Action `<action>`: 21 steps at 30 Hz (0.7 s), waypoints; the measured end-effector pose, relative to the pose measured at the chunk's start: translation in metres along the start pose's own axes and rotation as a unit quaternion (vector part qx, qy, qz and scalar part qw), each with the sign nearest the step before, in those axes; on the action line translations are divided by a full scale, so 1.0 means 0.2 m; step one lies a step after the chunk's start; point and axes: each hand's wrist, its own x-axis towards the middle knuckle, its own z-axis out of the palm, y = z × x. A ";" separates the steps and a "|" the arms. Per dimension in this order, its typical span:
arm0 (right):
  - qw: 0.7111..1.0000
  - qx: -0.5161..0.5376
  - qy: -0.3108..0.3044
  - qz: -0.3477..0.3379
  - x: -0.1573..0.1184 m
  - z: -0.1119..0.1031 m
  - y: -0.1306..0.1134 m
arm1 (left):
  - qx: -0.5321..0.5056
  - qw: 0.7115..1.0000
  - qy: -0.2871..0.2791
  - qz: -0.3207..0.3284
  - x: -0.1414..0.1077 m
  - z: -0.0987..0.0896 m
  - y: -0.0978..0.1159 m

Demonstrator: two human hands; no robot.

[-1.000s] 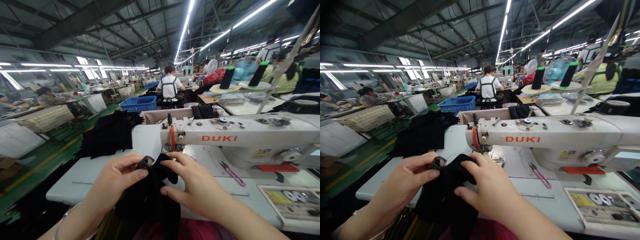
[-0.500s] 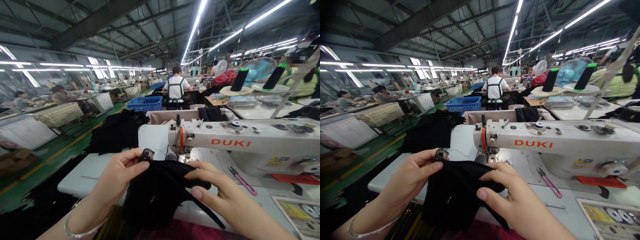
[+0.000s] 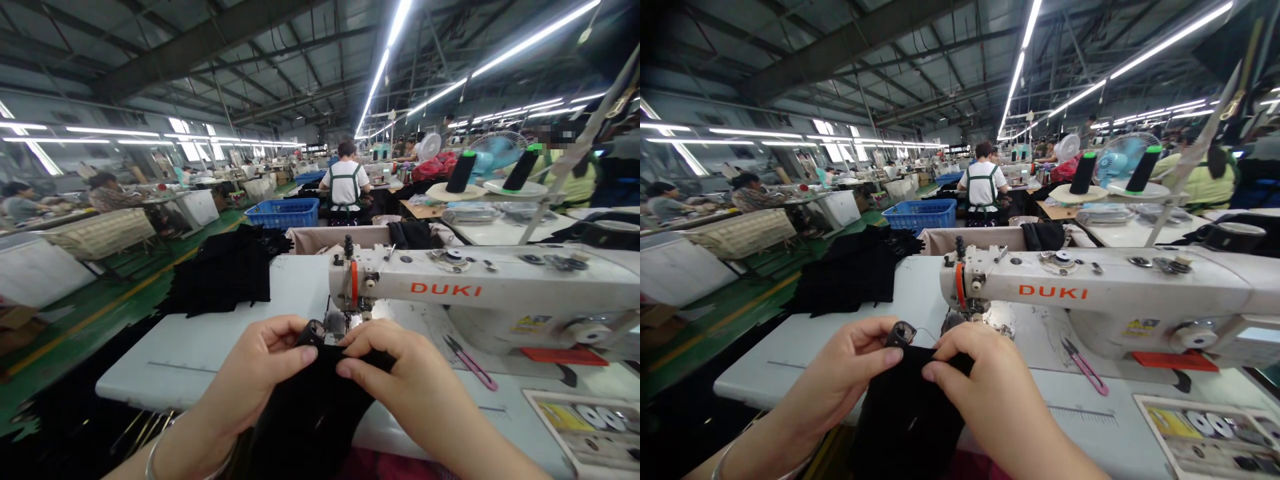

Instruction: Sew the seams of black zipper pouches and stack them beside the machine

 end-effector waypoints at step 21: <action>0.998 0.013 0.033 0.051 -0.02 0.03 0.00 | 0.058 0.998 -0.026 0.008 0.07 0.05 -0.04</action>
